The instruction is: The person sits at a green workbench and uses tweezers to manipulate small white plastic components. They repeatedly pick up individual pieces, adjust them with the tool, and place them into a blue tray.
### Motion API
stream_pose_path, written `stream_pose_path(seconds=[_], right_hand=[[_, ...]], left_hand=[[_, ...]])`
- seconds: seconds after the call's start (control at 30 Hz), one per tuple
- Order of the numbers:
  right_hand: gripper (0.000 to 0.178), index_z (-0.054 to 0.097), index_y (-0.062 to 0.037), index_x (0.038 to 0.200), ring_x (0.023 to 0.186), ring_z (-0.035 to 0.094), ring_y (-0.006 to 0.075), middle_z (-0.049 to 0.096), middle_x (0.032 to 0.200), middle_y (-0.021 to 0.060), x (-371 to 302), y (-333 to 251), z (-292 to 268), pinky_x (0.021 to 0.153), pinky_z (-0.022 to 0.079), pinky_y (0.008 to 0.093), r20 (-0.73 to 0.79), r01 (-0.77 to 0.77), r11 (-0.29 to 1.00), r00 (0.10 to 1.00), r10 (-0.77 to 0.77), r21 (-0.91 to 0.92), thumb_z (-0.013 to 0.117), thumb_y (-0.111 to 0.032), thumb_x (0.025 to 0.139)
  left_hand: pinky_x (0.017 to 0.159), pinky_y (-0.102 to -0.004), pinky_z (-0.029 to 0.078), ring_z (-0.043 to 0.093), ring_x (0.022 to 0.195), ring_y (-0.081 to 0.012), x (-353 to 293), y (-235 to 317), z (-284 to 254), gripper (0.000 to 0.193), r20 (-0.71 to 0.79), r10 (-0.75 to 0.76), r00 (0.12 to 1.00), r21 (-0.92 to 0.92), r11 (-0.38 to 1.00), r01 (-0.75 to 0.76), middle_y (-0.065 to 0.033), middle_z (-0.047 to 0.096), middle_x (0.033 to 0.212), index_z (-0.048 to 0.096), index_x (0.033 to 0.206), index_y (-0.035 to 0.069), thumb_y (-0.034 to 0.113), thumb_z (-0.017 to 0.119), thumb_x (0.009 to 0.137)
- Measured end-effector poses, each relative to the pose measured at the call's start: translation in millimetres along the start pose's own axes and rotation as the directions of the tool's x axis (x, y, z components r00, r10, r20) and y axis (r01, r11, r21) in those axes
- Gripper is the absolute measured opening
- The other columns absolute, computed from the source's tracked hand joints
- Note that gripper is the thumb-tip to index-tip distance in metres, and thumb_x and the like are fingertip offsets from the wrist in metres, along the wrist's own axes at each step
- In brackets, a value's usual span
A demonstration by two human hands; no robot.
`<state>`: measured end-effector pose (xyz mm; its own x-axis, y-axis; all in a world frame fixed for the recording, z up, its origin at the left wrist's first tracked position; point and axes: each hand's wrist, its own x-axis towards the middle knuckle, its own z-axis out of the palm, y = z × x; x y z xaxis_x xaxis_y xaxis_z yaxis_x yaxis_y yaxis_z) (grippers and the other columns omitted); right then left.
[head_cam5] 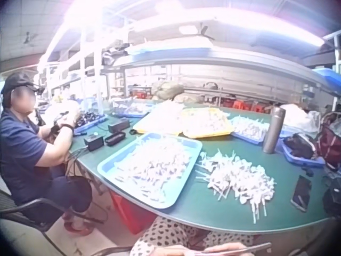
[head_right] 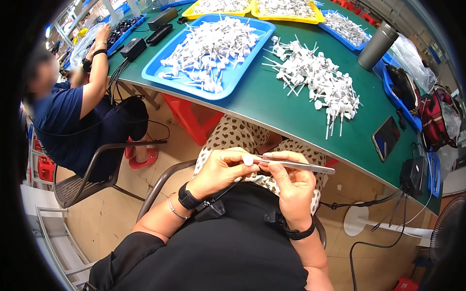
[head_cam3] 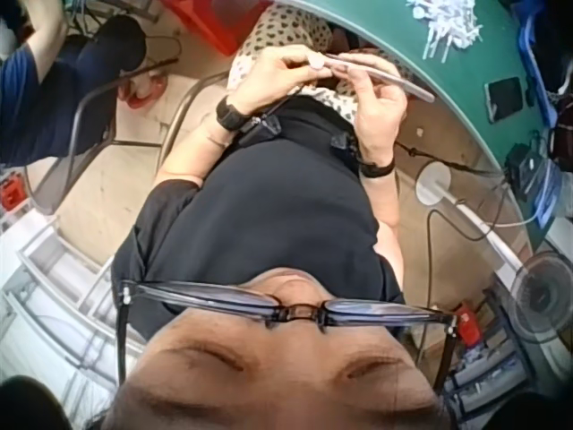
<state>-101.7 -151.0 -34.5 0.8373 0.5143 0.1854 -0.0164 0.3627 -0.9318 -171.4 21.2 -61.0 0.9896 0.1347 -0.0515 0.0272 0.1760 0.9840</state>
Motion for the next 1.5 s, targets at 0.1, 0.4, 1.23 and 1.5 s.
stream_pose_path(seconds=[0.1, 0.4, 1.23, 1.5], right_hand=[[0.018, 0.058, 0.0057, 0.114, 0.098, 0.07, 0.0195, 0.068, 0.109, 0.0156, -3, 4, 5, 0.089, 0.057, 0.0305, 0.0, 0.074, 0.992, 0.997, -0.074, -0.105, 0.062, 0.001, 0.097], [0.015, 0.063, 0.005, 0.108, 0.087, 0.067, 0.0142, 0.068, 0.104, 0.0115, -8, 11, 5, 0.072, 0.053, 0.0242, 0.013, 0.192, 0.897, 0.979, -0.203, -0.398, 0.066, 0.001, 0.094], [0.012, 0.065, 0.0041, 0.103, 0.081, 0.068, 0.0159, 0.07, 0.099, 0.0117, -6, 17, 8, 0.069, 0.055, 0.026, 0.041, 0.271, 0.811, 0.955, -0.293, -0.518, 0.069, 0.0, 0.092], [0.011, 0.065, 0.0045, 0.103, 0.083, 0.068, 0.0167, 0.069, 0.1, 0.0126, -6, 18, 8, 0.071, 0.056, 0.0263, 0.041, 0.253, 0.837, 0.963, -0.267, -0.486, 0.068, 0.001, 0.093]], left_hand=[[0.067, -0.0257, 0.053, 0.064, 0.08, -0.0101, 0, 1, 2, 0.017, -0.027, 0.172, 0.985, 0.188, 0.969, -0.164, -0.0043, 0.069, 0.095, 0.074, 0.108, 0.003, 0.009, 0.071, 0.093], [0.065, -0.0273, 0.052, 0.066, 0.076, -0.0152, -2, -4, 5, 0.019, -0.043, 0.373, 0.927, 0.462, 0.83, -0.313, -0.007, 0.069, 0.088, 0.075, 0.109, 0.006, 0.009, 0.071, 0.091], [0.061, -0.0288, 0.05, 0.064, 0.07, -0.0171, -4, -10, 6, 0.011, -0.059, 0.385, 0.921, 0.518, 0.801, -0.301, -0.0076, 0.067, 0.083, 0.074, 0.1, 0.002, 0.008, 0.071, 0.091], [0.062, -0.0293, 0.05, 0.064, 0.071, -0.0175, -4, -11, 7, 0.011, -0.055, 0.4, 0.915, 0.516, 0.796, -0.317, -0.0073, 0.067, 0.082, 0.074, 0.1, 0.002, 0.008, 0.071, 0.091]])
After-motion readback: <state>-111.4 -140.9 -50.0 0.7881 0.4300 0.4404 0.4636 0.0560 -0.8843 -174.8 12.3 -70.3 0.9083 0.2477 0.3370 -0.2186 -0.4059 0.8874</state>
